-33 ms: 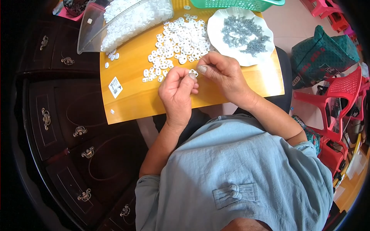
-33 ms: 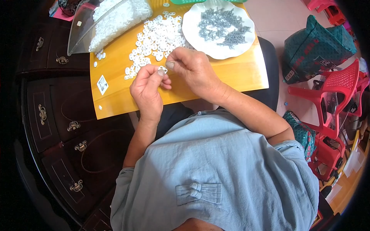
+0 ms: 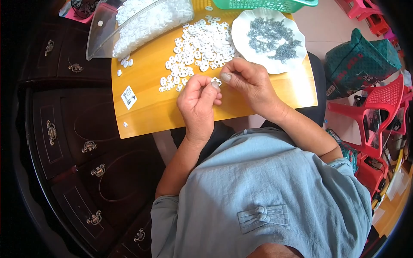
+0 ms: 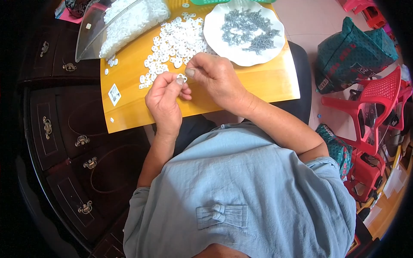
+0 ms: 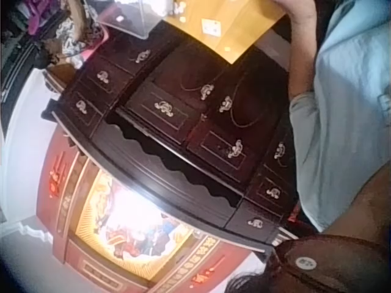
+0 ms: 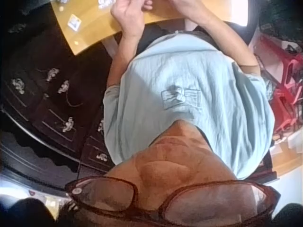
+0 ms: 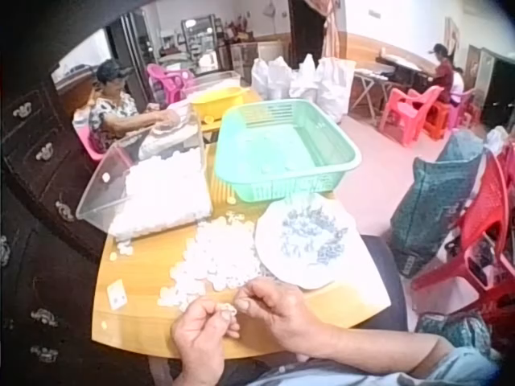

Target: Assembling tiny metal components into small white plastic pieces by hand.

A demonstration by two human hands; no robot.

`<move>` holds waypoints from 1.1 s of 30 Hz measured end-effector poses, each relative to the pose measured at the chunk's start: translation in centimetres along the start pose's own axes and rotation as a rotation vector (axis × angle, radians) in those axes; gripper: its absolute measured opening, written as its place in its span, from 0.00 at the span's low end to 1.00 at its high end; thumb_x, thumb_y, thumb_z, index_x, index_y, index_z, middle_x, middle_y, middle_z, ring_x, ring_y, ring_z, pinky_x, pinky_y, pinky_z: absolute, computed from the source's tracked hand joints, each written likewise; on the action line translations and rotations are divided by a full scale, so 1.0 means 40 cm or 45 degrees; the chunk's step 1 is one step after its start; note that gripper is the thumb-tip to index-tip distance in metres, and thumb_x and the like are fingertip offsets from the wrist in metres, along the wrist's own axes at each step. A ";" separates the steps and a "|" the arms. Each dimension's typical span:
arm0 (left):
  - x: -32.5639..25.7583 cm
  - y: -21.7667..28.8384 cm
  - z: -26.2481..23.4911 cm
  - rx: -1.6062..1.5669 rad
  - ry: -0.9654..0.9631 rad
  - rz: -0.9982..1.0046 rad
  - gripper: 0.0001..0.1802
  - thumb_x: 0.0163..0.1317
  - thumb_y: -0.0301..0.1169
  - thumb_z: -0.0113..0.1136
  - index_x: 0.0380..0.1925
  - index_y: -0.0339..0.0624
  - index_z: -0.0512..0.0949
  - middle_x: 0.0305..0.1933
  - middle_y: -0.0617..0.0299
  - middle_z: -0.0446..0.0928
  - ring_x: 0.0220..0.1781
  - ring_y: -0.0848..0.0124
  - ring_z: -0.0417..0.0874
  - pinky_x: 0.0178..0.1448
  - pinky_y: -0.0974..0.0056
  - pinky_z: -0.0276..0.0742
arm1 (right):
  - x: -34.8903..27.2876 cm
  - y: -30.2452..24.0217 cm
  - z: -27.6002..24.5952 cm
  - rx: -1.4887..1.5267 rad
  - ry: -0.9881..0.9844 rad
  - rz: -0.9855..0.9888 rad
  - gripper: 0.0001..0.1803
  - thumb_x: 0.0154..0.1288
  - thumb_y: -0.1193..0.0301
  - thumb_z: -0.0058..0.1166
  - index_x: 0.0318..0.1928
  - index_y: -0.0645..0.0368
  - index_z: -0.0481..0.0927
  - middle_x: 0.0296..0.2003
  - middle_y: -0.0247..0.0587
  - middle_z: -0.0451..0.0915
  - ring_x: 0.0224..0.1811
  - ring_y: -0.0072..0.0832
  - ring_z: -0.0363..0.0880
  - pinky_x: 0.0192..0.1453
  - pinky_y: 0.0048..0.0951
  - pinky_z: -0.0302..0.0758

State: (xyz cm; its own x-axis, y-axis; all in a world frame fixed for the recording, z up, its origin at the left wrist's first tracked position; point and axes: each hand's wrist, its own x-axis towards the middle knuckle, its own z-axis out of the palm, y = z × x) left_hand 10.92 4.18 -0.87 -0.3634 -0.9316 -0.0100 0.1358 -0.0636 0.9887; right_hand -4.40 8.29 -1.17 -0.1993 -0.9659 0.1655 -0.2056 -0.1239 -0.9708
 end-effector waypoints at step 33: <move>-0.005 -0.006 -0.001 0.164 -0.034 0.098 0.03 0.63 0.20 0.53 0.30 0.36 0.72 0.23 0.67 0.72 0.23 0.81 0.72 0.29 0.74 0.70 | -0.005 0.000 -0.007 -0.128 -0.019 -0.120 0.06 0.68 0.74 0.57 0.36 0.65 0.76 0.27 0.34 0.75 0.29 0.19 0.71 0.34 0.22 0.70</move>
State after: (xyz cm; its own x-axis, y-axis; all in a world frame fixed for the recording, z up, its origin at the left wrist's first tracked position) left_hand 10.99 4.38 -1.12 -0.3811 -0.9220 0.0686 0.0453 0.0554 0.9974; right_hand -4.63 8.56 -1.17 -0.1602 -0.9544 0.2518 -0.3179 -0.1917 -0.9286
